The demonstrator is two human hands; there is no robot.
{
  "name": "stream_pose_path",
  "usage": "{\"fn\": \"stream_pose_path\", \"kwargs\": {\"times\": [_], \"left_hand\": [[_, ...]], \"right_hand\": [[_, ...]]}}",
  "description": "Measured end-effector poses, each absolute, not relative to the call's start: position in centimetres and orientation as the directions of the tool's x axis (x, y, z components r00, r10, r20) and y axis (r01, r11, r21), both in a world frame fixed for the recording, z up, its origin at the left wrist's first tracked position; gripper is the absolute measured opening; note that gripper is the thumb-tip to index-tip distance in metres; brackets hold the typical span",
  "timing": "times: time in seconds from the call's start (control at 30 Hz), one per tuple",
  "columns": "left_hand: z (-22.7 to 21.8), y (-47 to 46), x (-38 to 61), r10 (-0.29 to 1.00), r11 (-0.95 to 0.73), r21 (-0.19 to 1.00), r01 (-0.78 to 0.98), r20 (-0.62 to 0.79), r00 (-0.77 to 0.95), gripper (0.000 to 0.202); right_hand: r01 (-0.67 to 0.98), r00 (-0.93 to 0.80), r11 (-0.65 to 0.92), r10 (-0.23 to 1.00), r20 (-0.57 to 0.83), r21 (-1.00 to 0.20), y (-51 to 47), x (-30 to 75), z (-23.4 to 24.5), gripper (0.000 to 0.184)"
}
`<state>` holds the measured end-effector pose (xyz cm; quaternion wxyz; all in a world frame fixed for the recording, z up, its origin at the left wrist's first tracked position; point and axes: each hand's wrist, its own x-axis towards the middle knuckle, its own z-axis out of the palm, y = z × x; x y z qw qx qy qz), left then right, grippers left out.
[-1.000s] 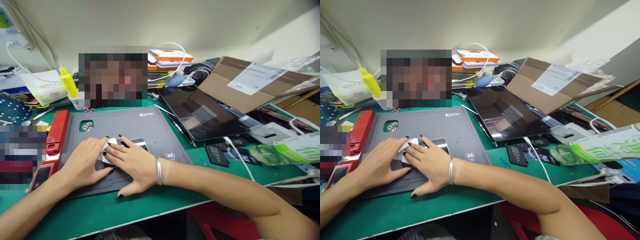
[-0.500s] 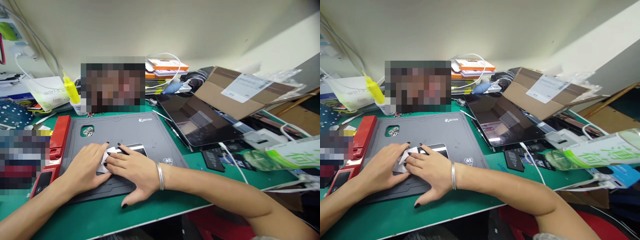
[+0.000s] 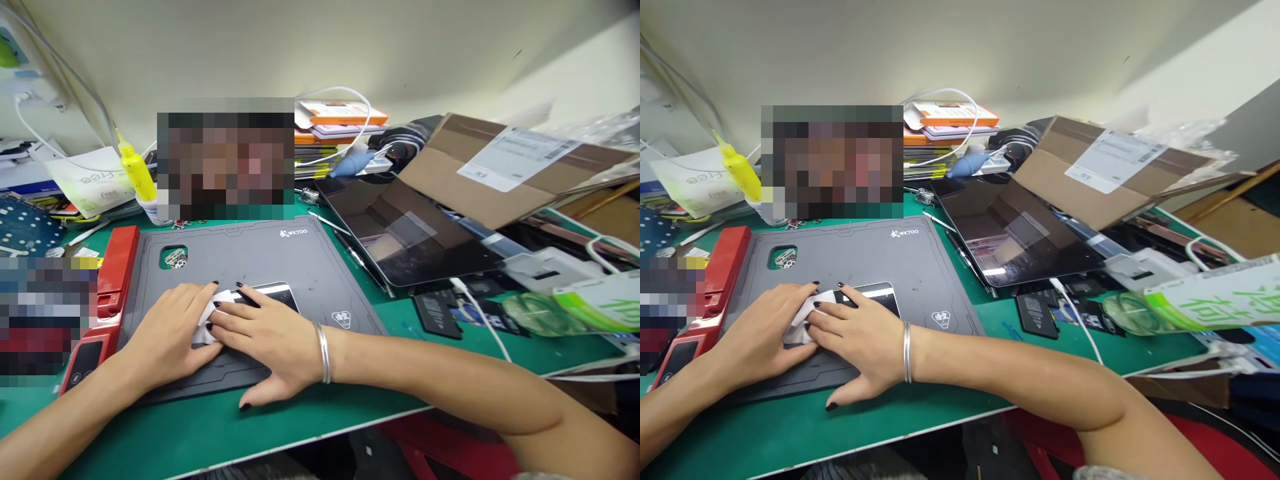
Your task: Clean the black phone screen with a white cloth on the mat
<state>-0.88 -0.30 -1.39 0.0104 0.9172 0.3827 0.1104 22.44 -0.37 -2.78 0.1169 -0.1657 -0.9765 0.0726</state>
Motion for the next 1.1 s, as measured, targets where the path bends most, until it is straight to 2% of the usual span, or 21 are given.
{"fn": "stream_pose_path", "kwargs": {"times": [0.13,0.23,0.37,0.67,0.87,1.1], "left_hand": [[-1.5,-0.3,-0.9,0.703,-0.709,0.124,0.694,0.205,0.681,0.066],[-1.5,-0.3,-0.8,0.700,-0.712,0.118,0.692,0.205,0.684,0.068],[-1.5,-0.3,-0.7,0.698,-0.711,0.096,0.696,0.212,0.684,0.062],[-1.7,-0.4,-0.6,0.728,-0.684,0.150,0.714,0.187,0.659,0.066],[-1.6,-0.6,-0.4,0.744,-0.668,0.164,0.726,0.179,0.644,0.063],[-1.9,-0.6,-0.4,0.745,-0.667,0.179,0.724,0.203,0.636,0.063]], "right_hand": [[0.377,-0.891,0.906,0.412,0.190,-0.193,0.1,22.0,-3.0,0.092],[0.385,-0.887,0.901,0.421,0.188,-0.201,0.1,21.7,-2.9,0.096],[0.354,-0.900,0.913,0.391,0.190,-0.202,-0.1,21.6,-2.8,0.094],[0.398,-0.888,0.894,0.432,0.159,-0.207,0.0,21.3,-2.7,0.097],[0.384,-0.898,0.897,0.418,0.139,-0.221,-0.1,21.4,-2.5,0.091],[0.412,-0.886,0.880,0.447,0.121,-0.236,0.2,21.2,-2.8,0.096]]}}
